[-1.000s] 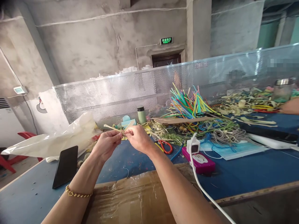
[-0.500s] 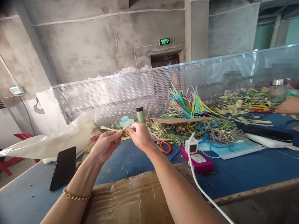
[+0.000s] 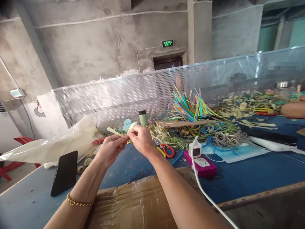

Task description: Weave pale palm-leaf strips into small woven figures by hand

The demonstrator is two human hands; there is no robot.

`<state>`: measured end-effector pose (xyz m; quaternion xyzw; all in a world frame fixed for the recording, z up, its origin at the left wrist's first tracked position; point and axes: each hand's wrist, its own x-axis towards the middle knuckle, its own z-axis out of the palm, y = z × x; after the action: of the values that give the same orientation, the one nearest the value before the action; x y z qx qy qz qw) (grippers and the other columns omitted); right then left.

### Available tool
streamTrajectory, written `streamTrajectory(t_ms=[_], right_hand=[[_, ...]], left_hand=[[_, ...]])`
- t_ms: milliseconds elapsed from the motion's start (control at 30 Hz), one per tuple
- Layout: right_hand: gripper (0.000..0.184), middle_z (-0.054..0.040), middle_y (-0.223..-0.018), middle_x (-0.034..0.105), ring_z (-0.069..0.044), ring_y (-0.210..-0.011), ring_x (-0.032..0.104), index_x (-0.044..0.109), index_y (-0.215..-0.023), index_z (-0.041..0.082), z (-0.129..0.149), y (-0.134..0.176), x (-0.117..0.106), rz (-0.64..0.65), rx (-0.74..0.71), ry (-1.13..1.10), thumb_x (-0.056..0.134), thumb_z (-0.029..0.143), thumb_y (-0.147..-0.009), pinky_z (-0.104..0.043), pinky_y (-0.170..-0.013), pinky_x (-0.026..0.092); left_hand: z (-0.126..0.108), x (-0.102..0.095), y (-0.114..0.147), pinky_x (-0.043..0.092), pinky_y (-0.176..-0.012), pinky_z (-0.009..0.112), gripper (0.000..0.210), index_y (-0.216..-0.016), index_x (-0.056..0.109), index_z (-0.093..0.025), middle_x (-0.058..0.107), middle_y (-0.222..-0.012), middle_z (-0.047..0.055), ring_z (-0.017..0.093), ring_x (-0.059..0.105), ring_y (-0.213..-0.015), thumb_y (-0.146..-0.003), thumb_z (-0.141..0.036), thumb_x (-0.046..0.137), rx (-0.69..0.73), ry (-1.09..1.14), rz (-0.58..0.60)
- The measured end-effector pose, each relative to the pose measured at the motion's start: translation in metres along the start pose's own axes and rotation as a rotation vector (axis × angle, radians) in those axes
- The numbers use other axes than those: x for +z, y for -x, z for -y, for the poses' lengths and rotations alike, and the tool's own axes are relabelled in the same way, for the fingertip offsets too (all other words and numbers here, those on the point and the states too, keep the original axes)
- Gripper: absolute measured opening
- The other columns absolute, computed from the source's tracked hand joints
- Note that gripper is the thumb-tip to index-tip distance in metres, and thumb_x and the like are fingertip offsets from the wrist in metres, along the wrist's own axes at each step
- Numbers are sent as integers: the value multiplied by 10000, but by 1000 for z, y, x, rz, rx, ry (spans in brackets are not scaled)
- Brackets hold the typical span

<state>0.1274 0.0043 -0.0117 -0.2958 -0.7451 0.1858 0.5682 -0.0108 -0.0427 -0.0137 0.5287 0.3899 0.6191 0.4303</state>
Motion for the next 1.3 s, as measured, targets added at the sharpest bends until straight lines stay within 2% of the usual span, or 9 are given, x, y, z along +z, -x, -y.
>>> streamTrajectory(t_ms=[167, 333, 500, 733, 867, 933, 1067, 1200, 1300], right_hand=[[130, -23, -644, 634, -135, -604, 522, 656, -656, 149, 0, 0, -1, -22, 25, 18, 640, 179, -781, -262, -601, 380], [156, -10, -607, 608, -133, -584, 513, 619, -628, 161, 1, -1, -2, 6, 41, 25, 628, 184, -782, -256, -578, 364], [184, 4, -574, 573, -132, -566, 509, 584, -616, 176, 1, -1, -3, -39, 46, 55, 618, 204, -794, -261, -585, 370], [174, -8, -614, 607, -133, -583, 539, 610, -657, 167, -1, -1, -1, 0, 75, -35, 613, 225, -821, -263, -578, 394], [115, -31, -700, 670, -147, -651, 609, 680, -808, 148, -2, 0, 4, 120, 133, -280, 650, 259, -822, -265, -607, 466], [140, -44, -718, 687, -148, -659, 623, 699, -834, 139, -4, 0, 6, 178, 179, -372, 693, 275, -801, -270, -611, 489], [151, -53, -686, 681, -140, -627, 606, 692, -725, 132, -5, 1, 8, 185, 206, -351, 744, 269, -761, -259, -566, 481], [92, -32, -664, 666, -124, -593, 580, 694, -763, 130, -4, 2, 6, 197, 214, -282, 725, 216, -757, -242, -533, 446], [83, -31, -680, 674, -125, -604, 589, 673, -773, 131, -1, 2, 5, 176, 189, -320, 685, 212, -783, -249, -560, 461]], left_hand=[[0, 3, 1, 184, -507, 270, 249, -591, 669, -109, 443, -510, -27, 66, 295, -498, -601, -315, 808, 28, -15, 19], [1, 2, 2, 188, -508, 278, 270, -536, 640, -124, 435, -489, -28, 70, 300, -495, -617, -317, 813, 31, -29, 21], [3, -3, -1, 226, -520, 271, 256, -569, 652, -123, 466, -531, -13, 85, 356, -531, -622, -307, 822, 73, -14, 56], [2, -5, -1, 185, -512, 266, 198, -591, 681, -115, 437, -513, -26, 75, 293, -518, -633, -282, 778, 102, -77, -9], [1, -3, -1, 195, -504, 253, 123, -680, 700, -99, 569, -591, 14, 67, 323, -508, -618, -203, 723, 88, -44, 15], [1, -2, -2, 198, -497, 244, 220, -816, 706, -99, 595, -612, 10, 68, 341, -502, -605, -164, 700, 88, -12, 6], [2, -1, -2, 250, -497, 229, 480, -1077, 626, -129, 550, -544, -57, 90, 393, -492, -599, -116, 658, 143, -31, -48], [3, 0, -1, 287, -514, 233, 479, -1142, 589, -141, 544, -564, -68, 96, 423, -513, -667, -112, 631, 262, -161, -73], [2, 1, 0, 326, -540, 245, 518, -1239, 536, -132, 557, -596, -60, 106, 446, -538, -729, -140, 625, 288, -188, -75]])
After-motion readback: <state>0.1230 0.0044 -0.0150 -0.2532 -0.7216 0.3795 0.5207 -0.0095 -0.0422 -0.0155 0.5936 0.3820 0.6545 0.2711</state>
